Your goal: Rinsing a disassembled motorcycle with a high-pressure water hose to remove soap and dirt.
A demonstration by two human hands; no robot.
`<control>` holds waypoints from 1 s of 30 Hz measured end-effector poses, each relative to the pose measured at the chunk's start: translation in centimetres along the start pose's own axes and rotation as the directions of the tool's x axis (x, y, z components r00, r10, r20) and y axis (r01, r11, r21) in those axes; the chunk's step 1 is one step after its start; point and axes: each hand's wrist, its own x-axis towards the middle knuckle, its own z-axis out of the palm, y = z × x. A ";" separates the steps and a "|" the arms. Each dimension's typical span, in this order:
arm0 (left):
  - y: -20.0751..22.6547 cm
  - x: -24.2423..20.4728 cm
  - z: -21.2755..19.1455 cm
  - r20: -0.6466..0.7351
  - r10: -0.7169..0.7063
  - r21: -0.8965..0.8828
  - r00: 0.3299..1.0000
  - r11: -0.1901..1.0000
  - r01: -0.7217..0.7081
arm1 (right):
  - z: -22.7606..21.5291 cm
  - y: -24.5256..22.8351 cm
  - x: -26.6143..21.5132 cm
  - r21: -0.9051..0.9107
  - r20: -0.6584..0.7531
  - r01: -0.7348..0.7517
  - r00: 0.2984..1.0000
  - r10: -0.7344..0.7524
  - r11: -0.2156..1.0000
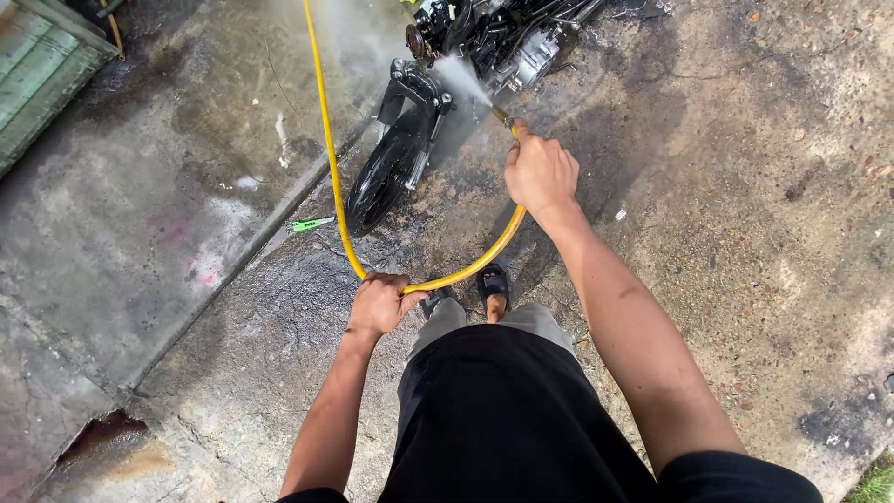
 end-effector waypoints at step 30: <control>13.3 4.8 -5.8 -0.291 0.107 -0.096 0.951 0.986 -0.140 | -19.5 -4.2 -1.8 -0.526 -0.345 0.141 0.866 -0.362 0.838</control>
